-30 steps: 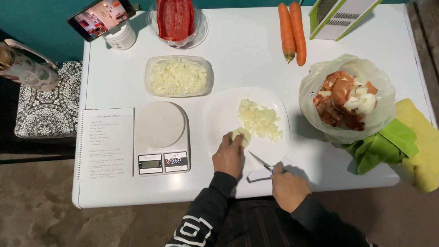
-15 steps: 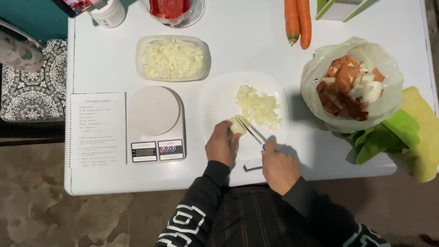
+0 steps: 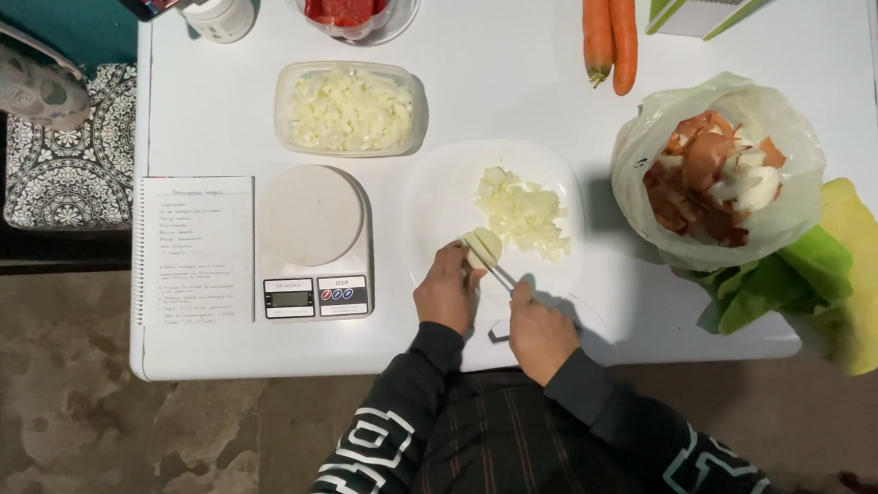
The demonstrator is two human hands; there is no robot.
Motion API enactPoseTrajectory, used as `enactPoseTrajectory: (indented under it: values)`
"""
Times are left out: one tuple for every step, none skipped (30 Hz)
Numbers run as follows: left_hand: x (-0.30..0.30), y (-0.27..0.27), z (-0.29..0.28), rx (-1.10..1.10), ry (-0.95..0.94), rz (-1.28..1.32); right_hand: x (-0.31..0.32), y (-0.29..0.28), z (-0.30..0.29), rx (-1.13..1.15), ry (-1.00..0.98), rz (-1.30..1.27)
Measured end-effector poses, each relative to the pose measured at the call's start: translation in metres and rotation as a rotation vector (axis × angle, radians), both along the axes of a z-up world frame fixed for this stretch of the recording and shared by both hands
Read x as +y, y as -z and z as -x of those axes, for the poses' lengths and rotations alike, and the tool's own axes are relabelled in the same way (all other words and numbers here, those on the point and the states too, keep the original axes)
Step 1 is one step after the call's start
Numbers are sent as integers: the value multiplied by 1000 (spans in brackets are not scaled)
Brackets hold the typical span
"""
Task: Chop onions on a plate using a knife and transfer the pieces into a container.
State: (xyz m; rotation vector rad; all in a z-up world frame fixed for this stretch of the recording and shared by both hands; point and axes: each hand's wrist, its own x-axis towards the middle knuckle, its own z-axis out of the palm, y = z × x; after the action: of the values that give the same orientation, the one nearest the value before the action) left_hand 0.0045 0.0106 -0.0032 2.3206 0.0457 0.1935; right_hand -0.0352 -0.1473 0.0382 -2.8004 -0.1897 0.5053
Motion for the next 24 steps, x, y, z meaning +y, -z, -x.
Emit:
enactPoseTrajectory:
  values:
    - [0,0,0,1,-2,-1,1,3,-1,1,-2,-1]
    - [0,0,1,-6,1,-4,1,6,-2,46,9,14]
    - [1,0,2,-13,5,-7,2,10,-3,91,19,29]
    - [1,0,1,-12,2,-9,3,14,-5,93,17,27]
    - [1,0,1,-19,6,-16,3,18,-7,59,11,5]
    - [1,0,2,-25,11,-22,4,21,-7,28,6,-17]
    - [1,2,4,-21,9,-24,3,30,-5,32,4,-18]
    - [1,4,2,-35,10,-27,2,39,-5,-5,6,-5]
    - [2,6,1,-49,10,-30,1,48,-6,-41,8,8]
    - [2,6,1,-49,10,-30,4,43,-9,-41,8,8]
    - [3,6,1,-46,9,-30,8,39,-11,-83,-10,23]
    - [2,6,2,-42,9,-27,10,34,-13,-124,-26,40]
    - [0,5,3,-42,11,-25,10,36,-13,-123,-24,42]
    - [1,5,2,-38,7,-35,13,39,-15,-86,-12,43]
    - [2,3,2,-35,3,-44,17,41,-17,-48,0,44]
    - [0,3,2,-38,4,-43,15,40,-18,-52,1,45]
    - [-1,3,3,-55,-2,-44,14,38,-18,-59,-11,39]
    - [-2,3,3,-72,-11,-49,14,37,-19,-67,-26,30]
    - [-2,1,1,-77,-13,-51,12,35,-19,-72,-27,29]
    - [-2,1,2,-83,-23,-49,11,33,-16,-17,-21,39]
    - [-2,0,3,-88,-33,-48,9,32,-13,37,-15,50]
    - [-2,0,4,-85,-33,-47,4,30,-7,41,-15,52]
    - [-3,1,5,-87,-31,-42,-1,28,-1,60,-22,82]
    - [-3,1,4,-91,-30,-40,-5,27,3,77,-31,111]
